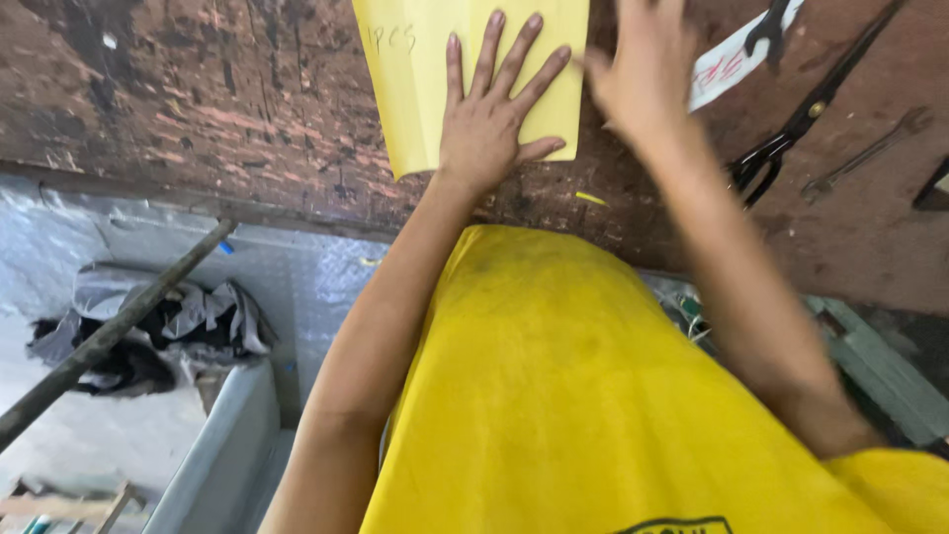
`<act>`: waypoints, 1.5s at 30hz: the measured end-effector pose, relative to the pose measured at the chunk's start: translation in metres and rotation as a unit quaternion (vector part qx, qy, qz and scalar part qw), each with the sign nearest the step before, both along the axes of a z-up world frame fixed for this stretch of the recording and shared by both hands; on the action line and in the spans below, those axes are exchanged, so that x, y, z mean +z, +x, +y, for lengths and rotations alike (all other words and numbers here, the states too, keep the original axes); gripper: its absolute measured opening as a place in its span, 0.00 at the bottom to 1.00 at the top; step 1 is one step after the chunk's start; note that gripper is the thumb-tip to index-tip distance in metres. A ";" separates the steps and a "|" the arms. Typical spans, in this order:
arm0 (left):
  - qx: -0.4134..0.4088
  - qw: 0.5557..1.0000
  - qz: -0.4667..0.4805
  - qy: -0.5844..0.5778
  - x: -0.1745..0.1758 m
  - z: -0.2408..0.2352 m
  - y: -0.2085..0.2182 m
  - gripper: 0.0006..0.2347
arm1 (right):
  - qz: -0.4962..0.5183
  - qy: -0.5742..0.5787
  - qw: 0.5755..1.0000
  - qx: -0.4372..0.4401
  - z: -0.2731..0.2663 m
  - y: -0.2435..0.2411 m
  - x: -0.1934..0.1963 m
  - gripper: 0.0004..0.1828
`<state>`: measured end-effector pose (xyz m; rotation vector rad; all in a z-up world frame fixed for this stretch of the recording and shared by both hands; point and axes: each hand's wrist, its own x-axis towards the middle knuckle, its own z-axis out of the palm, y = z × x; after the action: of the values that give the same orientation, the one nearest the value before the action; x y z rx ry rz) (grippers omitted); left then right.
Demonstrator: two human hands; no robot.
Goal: The person folds a yellow fabric piece on a wooden workbench, aligning edges and creasing folds. They smooth the fabric with both hands and adjust its position multiple times.
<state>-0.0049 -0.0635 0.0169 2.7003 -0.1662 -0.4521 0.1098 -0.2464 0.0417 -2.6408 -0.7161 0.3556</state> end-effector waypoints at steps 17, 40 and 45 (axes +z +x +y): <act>0.002 1.000 0.000 -0.006 0.005 0.002 0.002 0.46 | 0.080 -0.024 0.992 -0.091 -0.028 -0.086 0.022 0.61; 0.019 1.000 -0.007 -0.012 0.004 0.005 0.003 0.48 | 0.010 -0.126 0.991 0.050 0.029 0.088 0.020 0.53; 0.013 1.000 -0.009 -0.001 0.001 0.004 0.001 0.47 | 0.014 -0.073 0.997 0.003 0.028 0.094 0.016 0.54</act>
<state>-0.0036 -0.0597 0.0180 2.7028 -0.1355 -0.4192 0.2037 -0.2181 0.0573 -2.7645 -0.7133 0.4603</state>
